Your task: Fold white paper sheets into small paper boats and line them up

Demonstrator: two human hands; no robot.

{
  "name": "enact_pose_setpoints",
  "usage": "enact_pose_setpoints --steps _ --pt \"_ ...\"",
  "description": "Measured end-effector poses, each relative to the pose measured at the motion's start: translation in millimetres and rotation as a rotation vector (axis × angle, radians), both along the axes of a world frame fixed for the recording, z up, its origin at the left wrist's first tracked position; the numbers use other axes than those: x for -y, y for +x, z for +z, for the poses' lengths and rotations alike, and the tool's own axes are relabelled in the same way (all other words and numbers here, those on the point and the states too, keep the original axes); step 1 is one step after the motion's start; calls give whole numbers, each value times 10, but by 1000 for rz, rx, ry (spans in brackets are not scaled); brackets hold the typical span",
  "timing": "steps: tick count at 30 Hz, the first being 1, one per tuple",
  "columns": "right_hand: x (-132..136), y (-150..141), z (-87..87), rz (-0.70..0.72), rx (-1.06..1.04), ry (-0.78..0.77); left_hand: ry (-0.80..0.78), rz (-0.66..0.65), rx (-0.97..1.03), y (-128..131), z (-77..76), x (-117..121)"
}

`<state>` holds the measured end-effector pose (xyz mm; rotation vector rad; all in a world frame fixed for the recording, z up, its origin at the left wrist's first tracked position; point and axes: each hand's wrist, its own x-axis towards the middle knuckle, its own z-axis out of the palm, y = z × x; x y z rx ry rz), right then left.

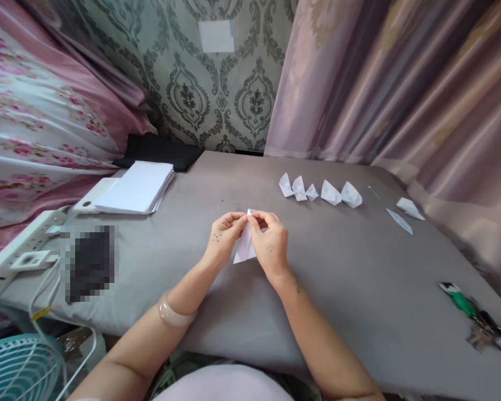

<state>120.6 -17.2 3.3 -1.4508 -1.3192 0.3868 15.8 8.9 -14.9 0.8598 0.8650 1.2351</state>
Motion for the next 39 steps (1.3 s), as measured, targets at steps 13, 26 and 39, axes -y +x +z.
enact_pose_setpoints --steps 13,26,39 --pt "-7 39 -13 26 -77 -47 16 2 -26 9 20 17" --pt "-17 61 -44 25 22 -24 27 -29 11 14 6 20" --pt "48 -8 10 90 137 -75 -32 71 73 -40 52 1"
